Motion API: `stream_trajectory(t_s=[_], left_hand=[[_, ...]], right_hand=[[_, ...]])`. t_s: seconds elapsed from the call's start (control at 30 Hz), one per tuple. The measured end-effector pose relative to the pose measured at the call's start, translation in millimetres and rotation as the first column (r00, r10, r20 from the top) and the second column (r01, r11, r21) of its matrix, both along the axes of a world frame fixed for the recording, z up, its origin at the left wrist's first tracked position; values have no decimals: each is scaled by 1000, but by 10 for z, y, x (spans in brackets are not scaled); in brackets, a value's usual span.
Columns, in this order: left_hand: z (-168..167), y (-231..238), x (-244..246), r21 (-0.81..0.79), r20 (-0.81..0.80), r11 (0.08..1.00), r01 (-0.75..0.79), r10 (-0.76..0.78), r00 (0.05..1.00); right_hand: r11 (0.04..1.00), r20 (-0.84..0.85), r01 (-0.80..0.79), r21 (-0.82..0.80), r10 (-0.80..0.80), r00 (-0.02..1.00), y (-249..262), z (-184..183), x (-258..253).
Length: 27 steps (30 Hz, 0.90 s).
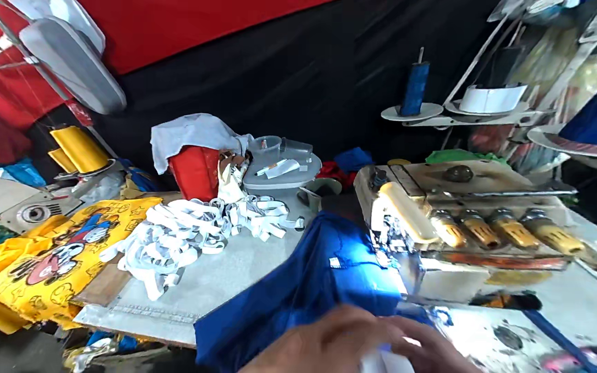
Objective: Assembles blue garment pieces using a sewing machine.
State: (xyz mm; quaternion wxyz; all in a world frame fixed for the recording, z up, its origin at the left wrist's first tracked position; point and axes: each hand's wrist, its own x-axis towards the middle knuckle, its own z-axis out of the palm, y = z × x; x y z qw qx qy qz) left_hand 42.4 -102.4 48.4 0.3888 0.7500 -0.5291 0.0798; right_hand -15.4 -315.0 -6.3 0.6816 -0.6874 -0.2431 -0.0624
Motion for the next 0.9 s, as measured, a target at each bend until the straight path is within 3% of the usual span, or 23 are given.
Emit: stream_trajectory(t_s=[0.17, 0.4, 0.77, 0.9], left_hand=[[-452, 16, 396, -163, -178, 982, -91, 61, 982], [-457, -145, 620, -207, -182, 969, -134, 96, 979], [-434, -265, 740, -74, -306, 987, -145, 116, 945], [-376, -255, 733, -54, -444, 992, -110, 75, 893]], right_hand=[[967, 23, 251, -35, -250, 968, -255, -190, 95], [899, 30, 433, -68, -432, 901, -275, -366, 112], [908, -240, 395, 141, -355, 903, -235, -510, 144], [890, -282, 362, 277, -285, 916, -232, -485, 158]])
